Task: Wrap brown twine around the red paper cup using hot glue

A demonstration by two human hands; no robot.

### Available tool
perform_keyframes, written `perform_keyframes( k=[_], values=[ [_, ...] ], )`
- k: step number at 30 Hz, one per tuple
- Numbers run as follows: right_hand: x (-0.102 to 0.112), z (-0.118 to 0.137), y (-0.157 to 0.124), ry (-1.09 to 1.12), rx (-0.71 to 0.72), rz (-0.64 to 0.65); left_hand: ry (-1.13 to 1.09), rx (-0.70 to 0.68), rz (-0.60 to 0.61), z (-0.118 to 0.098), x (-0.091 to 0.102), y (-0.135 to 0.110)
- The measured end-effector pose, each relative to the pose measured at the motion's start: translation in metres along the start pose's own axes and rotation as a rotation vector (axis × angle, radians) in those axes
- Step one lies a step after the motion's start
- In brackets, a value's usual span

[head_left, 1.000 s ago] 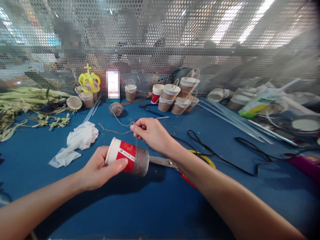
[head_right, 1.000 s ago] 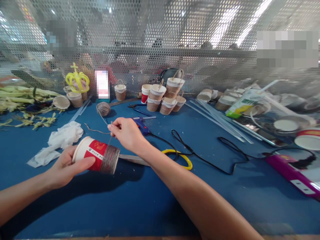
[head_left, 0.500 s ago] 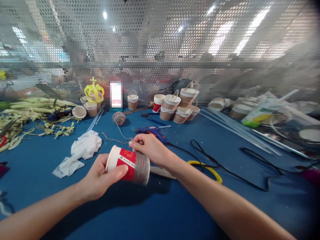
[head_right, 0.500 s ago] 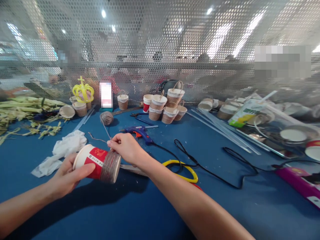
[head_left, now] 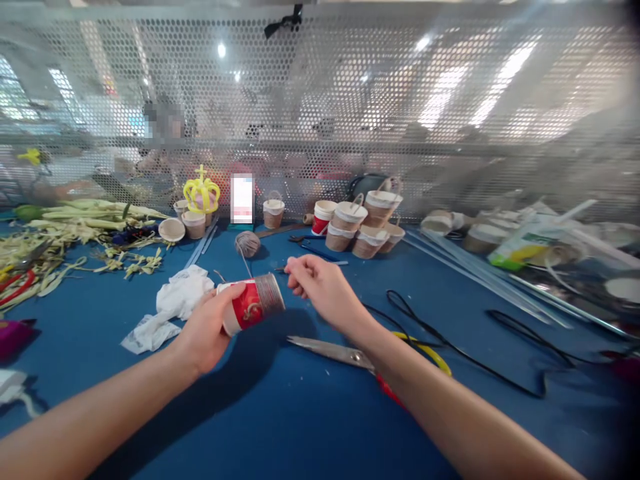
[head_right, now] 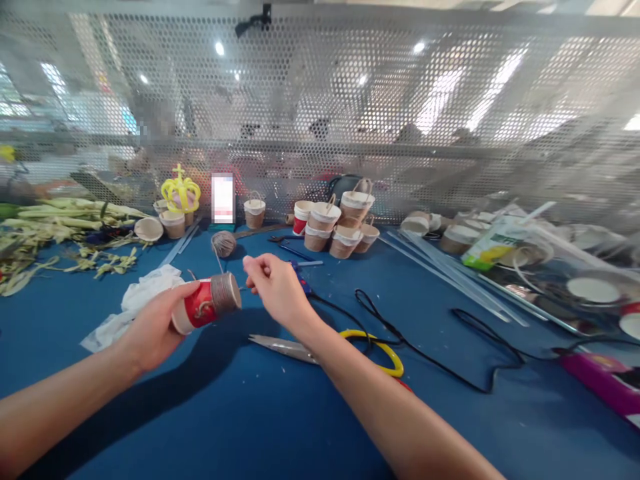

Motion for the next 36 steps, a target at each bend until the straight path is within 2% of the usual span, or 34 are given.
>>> perform_keyframes(
  k=[5,13,20,31,33,36],
  values=[
    [-0.010,0.023,-0.019,-0.266,0.236,0.046,-0.048,0.014,0.045,0.000,-0.001,0.002],
    [-0.018,0.024,-0.027,-0.473,0.298,-0.003,-0.041,-0.016,0.028,-0.001,-0.003,-0.003],
    [-0.019,0.018,-0.030,-0.476,0.315,-0.014,-0.011,-0.030,-0.004,0.000,-0.003,-0.004],
    [-0.017,0.018,-0.034,-0.460,0.293,-0.041,0.027,-0.126,0.069,0.005,-0.002,-0.003],
    [-0.015,0.018,-0.034,-0.410,0.268,-0.036,0.041,-0.128,0.075,0.006,-0.001,-0.002],
    [-0.007,0.016,-0.032,-0.228,0.153,0.014,0.101,-0.171,0.130,0.009,0.001,-0.003]
  ],
)
Point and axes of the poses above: each hand's wrist, its own y-axis towards the middle knuckle, its own x-axis out of the back of the hand, z = x × y, the point moved 3 cm from there along y, towards the middle knuckle, and after that the axes turned 8 degrees about y, right-handed, at the moved point
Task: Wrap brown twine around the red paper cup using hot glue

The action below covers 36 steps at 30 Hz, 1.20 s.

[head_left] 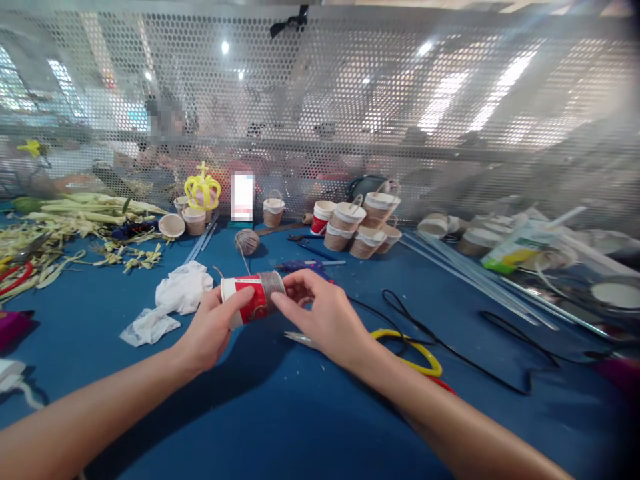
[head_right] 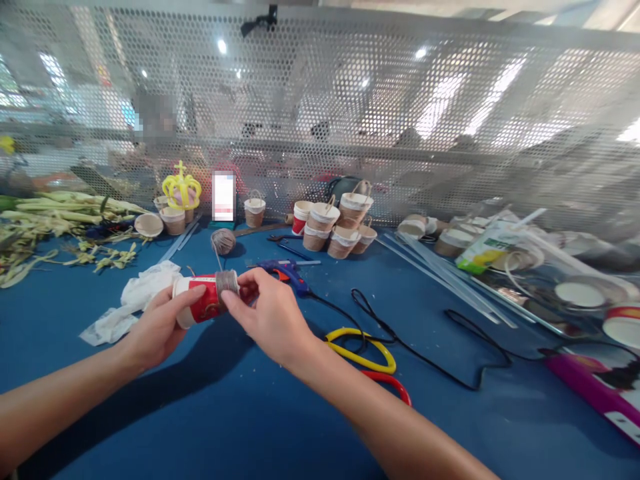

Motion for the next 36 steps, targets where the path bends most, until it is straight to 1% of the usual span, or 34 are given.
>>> perform_keyframes(
  k=[4,6,7,10,13,15,17,18,19,22,23,24,26,28,31,33,36],
  values=[
    [0.011,-0.008,0.000,0.207,-0.178,0.115,0.187,-0.072,0.134,0.001,0.000,-0.004],
    [0.014,-0.011,-0.004,0.243,-0.202,0.140,0.214,-0.051,0.185,0.000,0.000,-0.003],
    [0.015,-0.011,-0.006,0.242,-0.187,0.139,0.190,-0.021,0.209,-0.001,0.000,-0.002],
    [0.015,-0.008,-0.015,0.160,-0.053,0.149,0.055,0.129,0.254,-0.003,-0.002,0.004],
    [0.008,-0.007,-0.024,0.028,0.129,0.192,0.002,0.273,0.235,0.001,-0.001,0.009],
    [0.003,-0.010,-0.028,-0.058,0.245,0.211,0.043,0.299,0.209,0.005,0.000,0.011],
    [0.002,-0.014,-0.030,-0.049,0.305,0.204,0.098,0.291,0.177,0.009,0.002,0.013],
    [0.004,-0.016,-0.029,0.029,0.288,0.184,0.114,0.287,0.159,0.010,0.003,0.013],
    [0.007,-0.019,-0.027,0.169,0.237,0.147,0.123,0.282,0.139,0.010,0.004,0.013],
    [0.017,-0.026,-0.021,0.773,-0.034,0.042,0.139,0.252,0.091,0.010,0.006,0.014],
    [0.020,-0.026,-0.019,0.942,-0.123,0.036,0.147,0.240,0.088,0.009,0.007,0.014],
    [0.021,-0.026,-0.017,1.065,-0.195,0.041,0.158,0.232,0.090,0.009,0.007,0.014],
    [0.024,-0.025,-0.015,1.174,-0.292,0.065,0.178,0.222,0.096,0.009,0.009,0.015],
    [0.025,-0.025,-0.015,1.200,-0.348,0.079,0.190,0.208,0.106,0.010,0.010,0.015],
    [0.025,-0.027,-0.016,1.260,-0.417,0.127,0.227,0.200,0.096,0.011,0.012,0.015],
    [0.024,-0.029,-0.015,1.322,-0.461,0.190,0.290,0.197,0.082,0.011,0.013,0.015],
    [0.023,-0.030,-0.015,1.390,-0.486,0.256,0.399,0.228,0.122,0.011,0.014,0.017]
  ],
)
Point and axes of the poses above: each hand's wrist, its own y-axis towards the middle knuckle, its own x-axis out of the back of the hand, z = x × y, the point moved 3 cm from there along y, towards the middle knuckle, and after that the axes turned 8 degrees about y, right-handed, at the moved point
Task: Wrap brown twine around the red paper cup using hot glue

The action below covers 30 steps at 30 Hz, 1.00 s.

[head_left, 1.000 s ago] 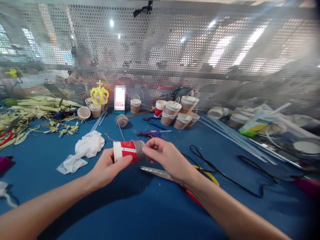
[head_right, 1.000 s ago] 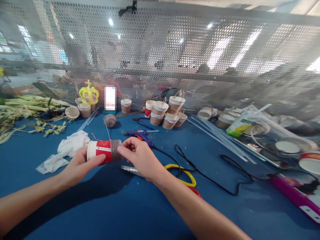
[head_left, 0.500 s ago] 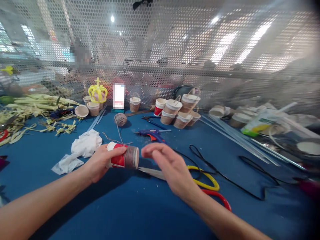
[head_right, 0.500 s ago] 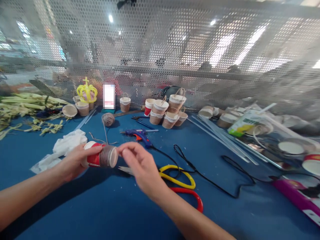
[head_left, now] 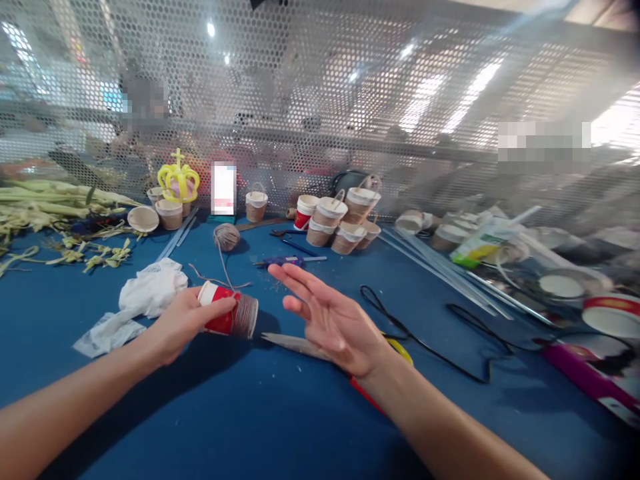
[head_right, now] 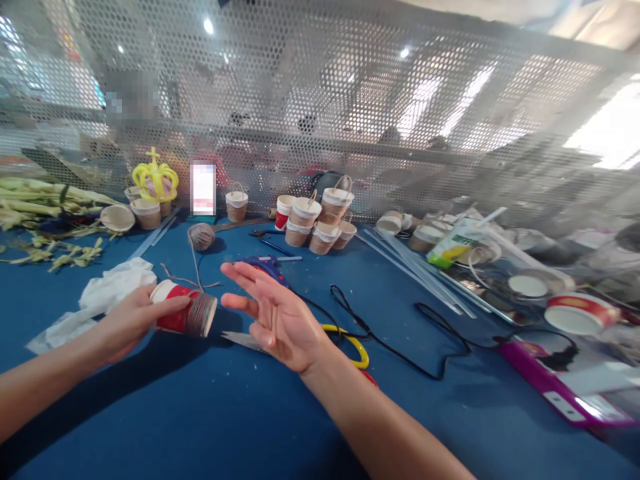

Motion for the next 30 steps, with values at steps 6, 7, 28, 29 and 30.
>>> perform_keyframes(
  k=[6,7,28,29,30],
  values=[
    [0.000,0.001,-0.003,-0.231,0.070,-0.066,0.096,-0.005,0.012,0.003,0.003,0.004],
    [0.002,0.004,-0.003,-0.405,0.129,-0.121,0.099,-0.025,0.007,0.003,0.003,0.004],
    [-0.010,-0.007,0.060,-1.274,-0.135,-0.058,0.291,-0.204,0.102,-0.006,-0.014,-0.011],
    [-0.013,-0.011,0.063,-1.203,-0.177,-0.038,0.292,-0.207,0.113,-0.005,-0.014,-0.012],
    [-0.015,-0.013,0.066,-1.118,-0.214,-0.018,0.295,-0.212,0.122,-0.004,-0.015,-0.012]
  ],
)
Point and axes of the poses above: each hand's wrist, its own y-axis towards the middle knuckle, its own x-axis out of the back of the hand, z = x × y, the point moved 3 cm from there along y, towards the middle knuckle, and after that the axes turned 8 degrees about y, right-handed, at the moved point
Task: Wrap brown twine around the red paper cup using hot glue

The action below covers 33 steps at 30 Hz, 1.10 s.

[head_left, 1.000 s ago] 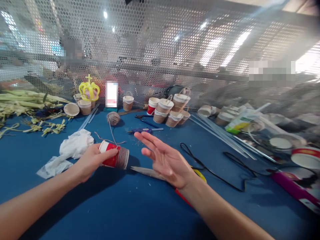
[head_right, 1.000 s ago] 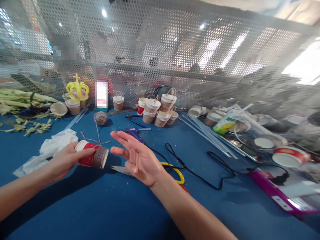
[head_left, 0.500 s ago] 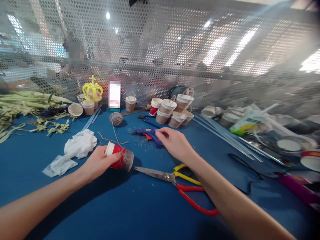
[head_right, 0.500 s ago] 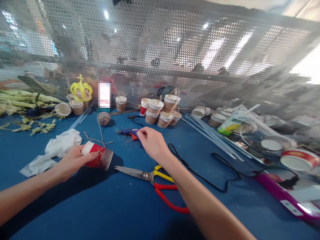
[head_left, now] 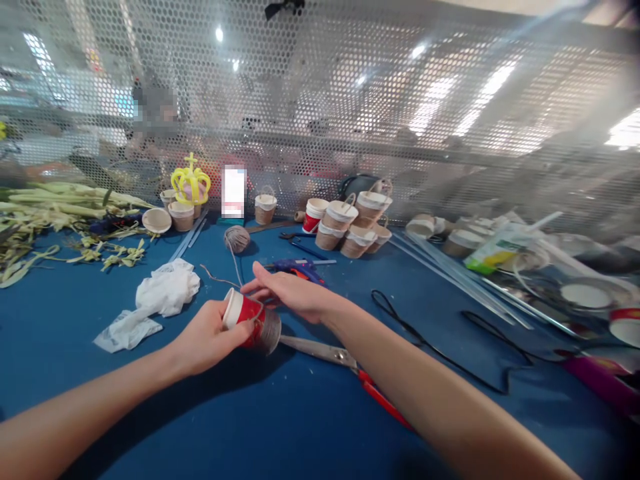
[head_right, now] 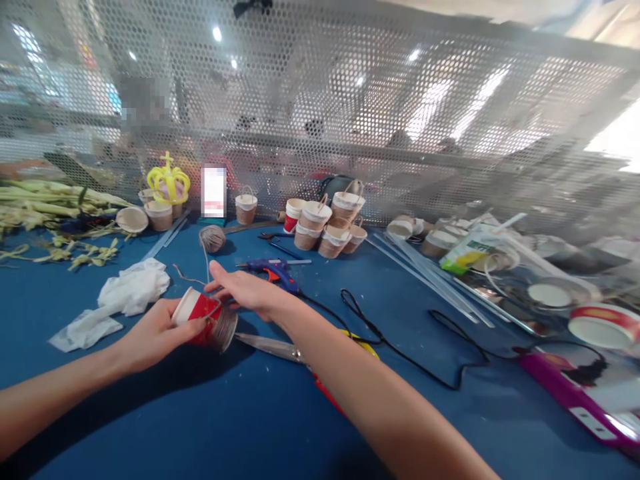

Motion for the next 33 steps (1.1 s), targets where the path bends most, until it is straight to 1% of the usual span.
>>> perform_keyframes(
  k=[2,4,6,7,9,10,12,14,16,18,20,21,23,26,28,30,33],
  values=[
    [-0.004,0.006,0.005,0.183,-0.004,0.062,-0.007,-0.010,0.017,0.002,-0.001,-0.001],
    [-0.007,0.016,0.011,0.320,0.045,0.074,-0.039,-0.010,0.033,0.005,-0.002,-0.001],
    [-0.010,0.029,0.017,0.375,0.120,0.061,-0.087,0.000,0.035,0.007,-0.002,0.000],
    [-0.012,0.036,0.021,0.361,0.160,0.052,-0.113,0.009,0.029,0.007,-0.002,0.001],
    [-0.017,0.047,0.029,0.219,0.235,0.036,-0.172,0.042,0.001,0.008,-0.001,0.003],
    [-0.018,0.052,0.033,0.075,0.260,0.021,-0.213,0.065,-0.010,0.009,-0.001,0.003],
    [-0.015,0.057,0.039,-0.274,0.276,-0.054,-0.313,0.114,-0.030,0.010,-0.001,0.005],
    [-0.001,0.059,0.040,-0.540,0.258,-0.182,-0.421,0.152,-0.045,0.011,-0.001,0.005],
    [0.023,0.057,0.035,-0.614,0.243,-0.321,-0.496,0.179,-0.061,0.011,0.000,0.006],
    [0.051,0.051,0.022,-0.649,0.219,-0.451,-0.518,0.203,-0.074,0.012,0.001,0.006],
    [0.077,0.039,0.008,-0.700,0.184,-0.571,-0.497,0.217,-0.088,0.012,0.002,0.006],
    [0.086,0.030,0.001,-0.728,0.160,-0.612,-0.475,0.215,-0.093,0.013,0.003,0.007],
    [0.097,0.007,-0.009,-0.762,0.100,-0.631,-0.420,0.194,-0.095,0.014,0.004,0.007],
    [0.097,-0.030,-0.010,-0.754,0.017,-0.576,-0.333,0.157,-0.076,0.015,0.004,0.007],
    [0.092,-0.046,-0.006,-0.729,-0.012,-0.586,-0.288,0.145,-0.069,0.015,0.004,0.007],
    [0.089,-0.053,-0.003,-0.689,-0.030,-0.622,-0.248,0.138,-0.077,0.015,0.004,0.007],
    [0.086,-0.046,-0.009,-0.599,-0.030,-0.673,-0.219,0.132,-0.088,0.013,0.005,0.008]
  ],
)
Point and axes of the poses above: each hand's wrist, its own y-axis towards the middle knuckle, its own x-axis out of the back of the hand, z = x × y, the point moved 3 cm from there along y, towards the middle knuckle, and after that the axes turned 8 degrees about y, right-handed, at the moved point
